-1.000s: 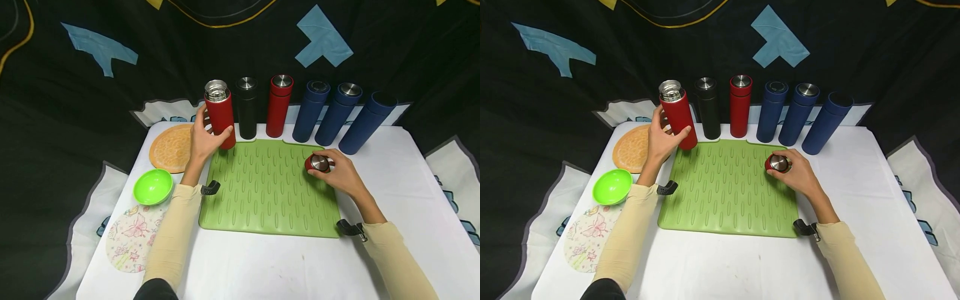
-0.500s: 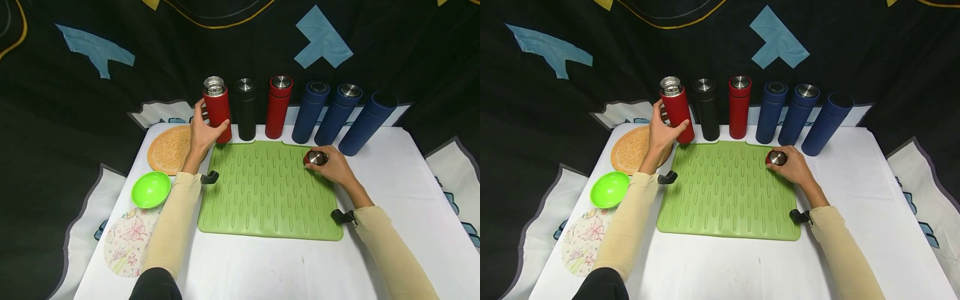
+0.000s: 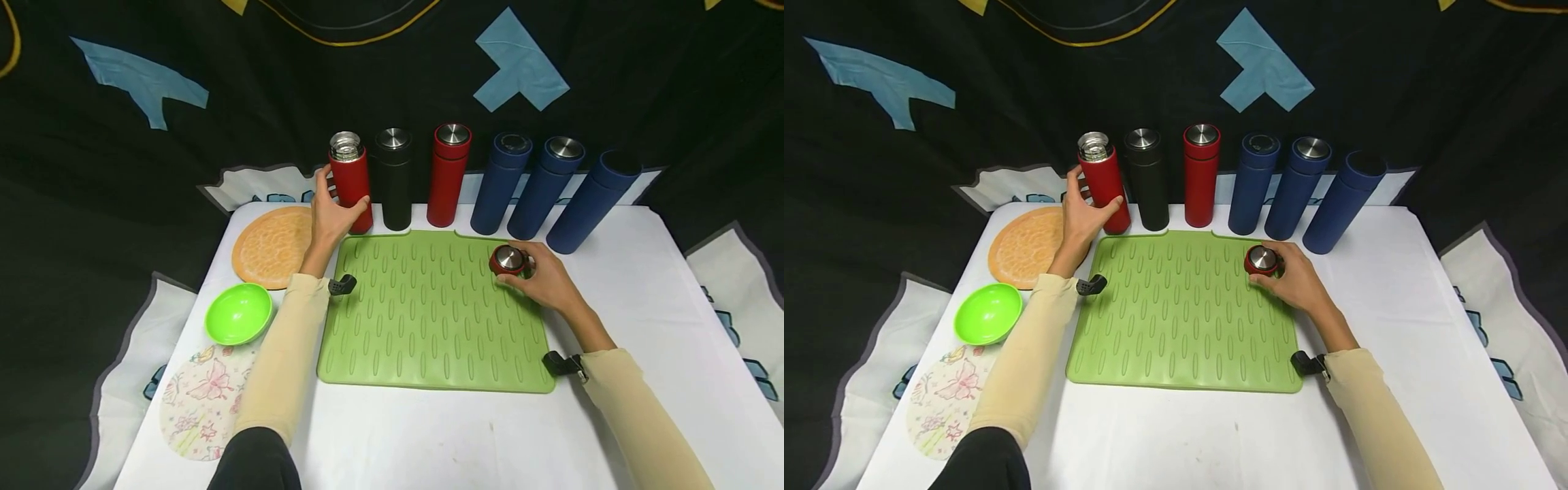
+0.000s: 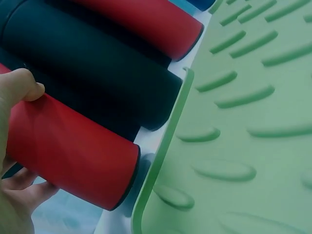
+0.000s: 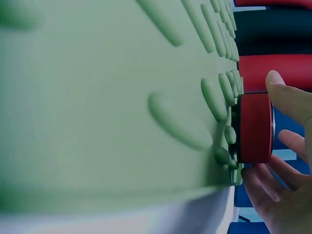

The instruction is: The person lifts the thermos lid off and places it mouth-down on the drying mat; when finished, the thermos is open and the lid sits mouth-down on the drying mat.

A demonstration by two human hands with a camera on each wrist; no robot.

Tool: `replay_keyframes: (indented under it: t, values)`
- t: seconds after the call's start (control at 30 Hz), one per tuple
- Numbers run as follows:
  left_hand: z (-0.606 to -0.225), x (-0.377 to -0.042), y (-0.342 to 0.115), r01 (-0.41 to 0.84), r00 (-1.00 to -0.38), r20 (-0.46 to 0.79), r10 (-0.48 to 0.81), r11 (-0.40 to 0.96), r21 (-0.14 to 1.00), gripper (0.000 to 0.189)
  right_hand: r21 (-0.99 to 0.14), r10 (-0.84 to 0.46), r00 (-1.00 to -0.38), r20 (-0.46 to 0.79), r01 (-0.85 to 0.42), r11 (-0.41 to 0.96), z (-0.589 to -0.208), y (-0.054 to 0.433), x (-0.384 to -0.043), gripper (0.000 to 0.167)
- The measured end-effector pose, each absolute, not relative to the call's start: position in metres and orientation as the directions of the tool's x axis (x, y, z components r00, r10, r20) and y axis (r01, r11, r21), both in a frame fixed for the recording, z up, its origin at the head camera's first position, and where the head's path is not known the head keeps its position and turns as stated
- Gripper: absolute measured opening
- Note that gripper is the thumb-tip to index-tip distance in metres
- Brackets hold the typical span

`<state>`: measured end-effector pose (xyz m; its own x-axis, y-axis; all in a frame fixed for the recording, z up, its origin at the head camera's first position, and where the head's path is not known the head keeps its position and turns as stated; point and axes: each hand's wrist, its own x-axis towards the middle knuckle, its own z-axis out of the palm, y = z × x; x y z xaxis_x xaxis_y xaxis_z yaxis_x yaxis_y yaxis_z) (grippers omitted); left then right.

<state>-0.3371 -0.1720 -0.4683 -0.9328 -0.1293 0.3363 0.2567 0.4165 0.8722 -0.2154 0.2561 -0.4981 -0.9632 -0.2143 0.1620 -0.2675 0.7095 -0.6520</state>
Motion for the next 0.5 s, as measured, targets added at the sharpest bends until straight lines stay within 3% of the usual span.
replay_keyframes:
  t: [0.5]
  values:
    - [-0.476, -0.345, -0.176, 0.186, -0.943, 0.286, -0.169, 0.448, 0.875, 0.091, -0.625, -0.228, -0.961, 0.158, -0.276, 0.730, -0.483, 0.260, -0.188, 0.071]
